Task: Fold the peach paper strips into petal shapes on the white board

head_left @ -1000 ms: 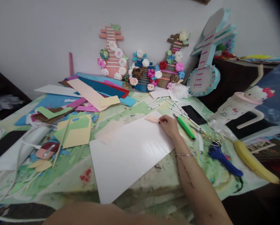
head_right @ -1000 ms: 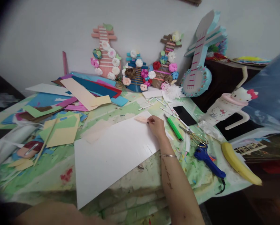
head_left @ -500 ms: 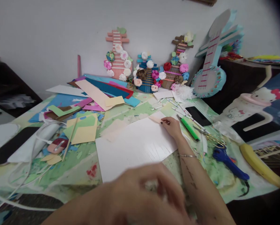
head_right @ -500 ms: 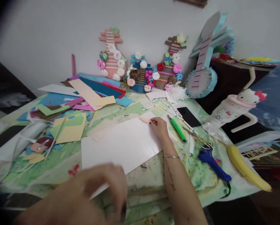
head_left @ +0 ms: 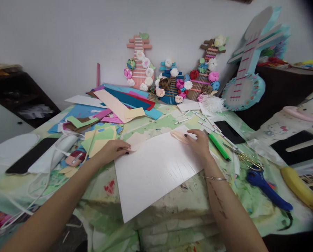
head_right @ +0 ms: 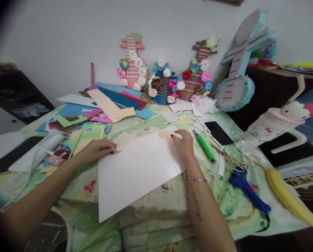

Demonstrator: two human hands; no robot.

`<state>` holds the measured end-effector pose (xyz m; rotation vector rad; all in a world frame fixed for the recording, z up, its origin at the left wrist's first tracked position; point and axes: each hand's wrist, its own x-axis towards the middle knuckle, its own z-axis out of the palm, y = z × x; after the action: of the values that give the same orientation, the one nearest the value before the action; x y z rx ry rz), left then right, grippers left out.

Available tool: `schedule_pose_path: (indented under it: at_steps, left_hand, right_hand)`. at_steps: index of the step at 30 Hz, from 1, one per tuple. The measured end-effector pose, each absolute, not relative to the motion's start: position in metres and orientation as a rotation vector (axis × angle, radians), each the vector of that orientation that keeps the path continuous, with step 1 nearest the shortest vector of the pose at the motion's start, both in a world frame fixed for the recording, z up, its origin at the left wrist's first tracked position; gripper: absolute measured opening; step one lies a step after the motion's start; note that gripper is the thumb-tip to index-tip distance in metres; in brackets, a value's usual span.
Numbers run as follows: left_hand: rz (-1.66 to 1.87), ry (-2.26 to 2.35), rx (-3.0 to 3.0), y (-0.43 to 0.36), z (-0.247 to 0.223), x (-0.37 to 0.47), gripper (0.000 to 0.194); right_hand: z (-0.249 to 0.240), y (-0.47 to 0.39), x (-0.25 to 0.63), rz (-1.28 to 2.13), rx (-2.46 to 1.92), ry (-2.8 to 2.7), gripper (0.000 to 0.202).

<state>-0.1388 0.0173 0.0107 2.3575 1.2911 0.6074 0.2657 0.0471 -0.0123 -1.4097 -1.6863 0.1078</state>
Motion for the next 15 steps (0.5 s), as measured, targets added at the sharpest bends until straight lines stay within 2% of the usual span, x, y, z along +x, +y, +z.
schedule_pose_path:
  at_steps: [5, 15]
  left_hand:
    - [0.568, 1.243, 2.151, 0.025, 0.018, -0.136, 0.025]
    - [0.417, 1.126, 2.204, 0.040, 0.020, -0.152, 0.022]
  right_hand:
    - [-0.008, 0.044, 0.262, 0.087, -1.376, -1.635, 0.018]
    - [-0.001, 0.045, 0.270, 0.006, -1.425, -1.400, 0.023]
